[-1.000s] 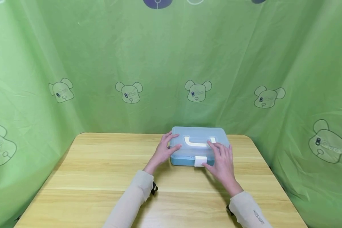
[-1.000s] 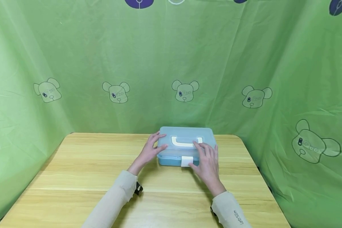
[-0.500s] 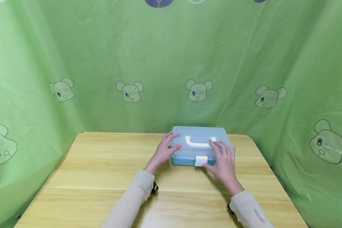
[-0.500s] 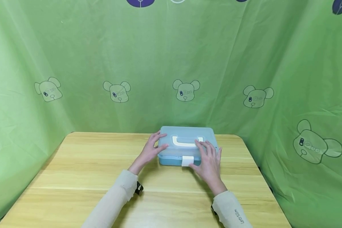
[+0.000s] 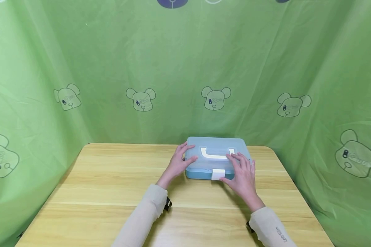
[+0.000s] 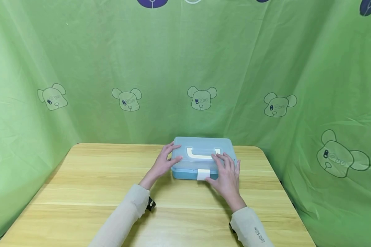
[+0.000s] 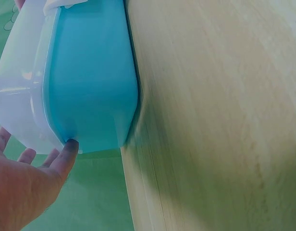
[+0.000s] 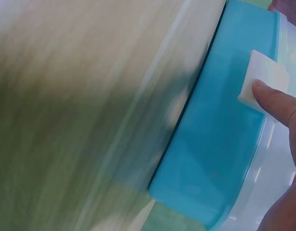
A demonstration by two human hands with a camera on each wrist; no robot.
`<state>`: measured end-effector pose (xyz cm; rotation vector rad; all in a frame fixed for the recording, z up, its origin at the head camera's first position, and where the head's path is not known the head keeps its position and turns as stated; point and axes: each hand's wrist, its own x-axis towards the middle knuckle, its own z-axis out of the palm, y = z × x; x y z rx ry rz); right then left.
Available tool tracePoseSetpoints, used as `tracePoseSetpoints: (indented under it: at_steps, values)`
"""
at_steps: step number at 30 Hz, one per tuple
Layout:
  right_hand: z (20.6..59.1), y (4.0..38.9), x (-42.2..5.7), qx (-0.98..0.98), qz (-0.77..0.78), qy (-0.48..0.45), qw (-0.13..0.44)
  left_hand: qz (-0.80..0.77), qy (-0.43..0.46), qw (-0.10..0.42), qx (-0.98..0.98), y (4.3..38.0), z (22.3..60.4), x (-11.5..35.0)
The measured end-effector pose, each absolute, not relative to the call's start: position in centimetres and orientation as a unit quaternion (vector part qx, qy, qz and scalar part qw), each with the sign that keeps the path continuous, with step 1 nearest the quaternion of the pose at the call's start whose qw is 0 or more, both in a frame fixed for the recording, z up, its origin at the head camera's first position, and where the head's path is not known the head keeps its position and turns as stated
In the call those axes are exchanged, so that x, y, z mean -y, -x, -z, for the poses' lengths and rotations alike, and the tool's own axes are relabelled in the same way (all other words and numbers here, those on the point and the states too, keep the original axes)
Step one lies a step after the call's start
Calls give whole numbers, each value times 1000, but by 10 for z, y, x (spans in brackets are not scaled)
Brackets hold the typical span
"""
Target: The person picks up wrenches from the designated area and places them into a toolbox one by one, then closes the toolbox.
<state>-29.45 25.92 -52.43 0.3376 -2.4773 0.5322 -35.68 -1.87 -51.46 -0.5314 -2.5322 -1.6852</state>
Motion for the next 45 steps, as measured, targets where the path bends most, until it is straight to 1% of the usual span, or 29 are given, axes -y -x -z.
tracePoseSetpoints:
  at_steps: [13, 26, 35, 45]
  values:
    - [525, 295, -259, 928, -200, -121, 290, 547, 176, 30, 818, 358, 516, 19]
    - [523, 293, -253, 944, -162, -91, 272, 553, 178, 31, 813, 355, 514, 20]
    - [530, 289, -254, 940, -156, -88, 290, 547, 181, 22, 817, 353, 519, 17]
    - [528, 294, -255, 939, -154, -97, 292, 549, 176, 32, 817, 356, 518, 17]
